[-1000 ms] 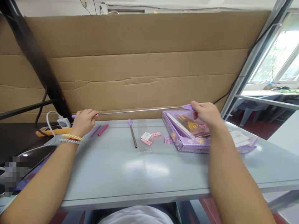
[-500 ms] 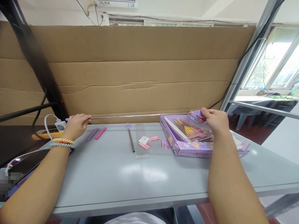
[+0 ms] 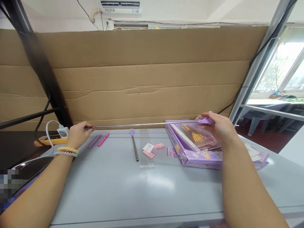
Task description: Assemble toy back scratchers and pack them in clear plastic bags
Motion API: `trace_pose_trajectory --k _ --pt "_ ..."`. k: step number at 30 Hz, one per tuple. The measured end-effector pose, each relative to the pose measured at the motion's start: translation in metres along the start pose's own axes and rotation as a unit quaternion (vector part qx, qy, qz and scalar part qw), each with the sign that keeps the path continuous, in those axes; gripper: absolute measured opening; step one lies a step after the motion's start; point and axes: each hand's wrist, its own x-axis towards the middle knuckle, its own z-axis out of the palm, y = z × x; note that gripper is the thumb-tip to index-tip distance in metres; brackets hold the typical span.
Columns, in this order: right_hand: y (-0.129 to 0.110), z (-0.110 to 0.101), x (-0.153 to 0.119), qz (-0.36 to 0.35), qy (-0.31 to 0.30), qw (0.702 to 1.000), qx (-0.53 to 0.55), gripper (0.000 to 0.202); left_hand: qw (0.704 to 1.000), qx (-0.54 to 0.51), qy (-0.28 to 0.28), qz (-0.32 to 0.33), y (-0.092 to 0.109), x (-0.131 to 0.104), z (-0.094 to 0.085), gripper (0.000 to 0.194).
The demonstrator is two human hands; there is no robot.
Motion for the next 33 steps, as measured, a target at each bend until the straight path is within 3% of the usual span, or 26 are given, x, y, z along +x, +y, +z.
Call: trace_pose_trajectory --k 4,11,15,19,25,30,33 --pt "-0.003 0.008 0.000 0.038 0.034 0.997 0.050 0.039 0.999 -0.011 0.042 -0.019 0.000 0.000 0.003 0.005" --pt "-0.002 0.006 0.006 0.066 0.050 0.992 0.095 0.059 0.997 -0.004 0.072 -0.031 0.003 -0.001 0.003 0.010" --pt "-0.002 0.005 0.005 0.085 0.047 0.987 0.126 0.047 0.995 0.026 0.090 -0.014 0.005 -0.002 0.003 0.007" --pt "-0.002 0.007 0.005 0.108 0.053 0.985 0.121 0.033 0.992 0.065 0.104 0.018 0.007 -0.004 0.000 0.021" --pt "0.005 0.010 0.009 0.055 0.066 0.991 0.098 0.016 0.993 0.112 0.040 0.020 0.010 -0.006 -0.003 0.037" --pt "0.004 0.012 0.004 0.073 0.061 0.994 0.047 0.016 0.990 0.138 0.002 0.010 0.012 -0.005 -0.005 0.027" --pt "0.003 0.013 0.001 0.089 0.040 0.994 0.041 0.022 0.984 0.180 0.001 0.008 0.015 -0.004 -0.009 0.031"
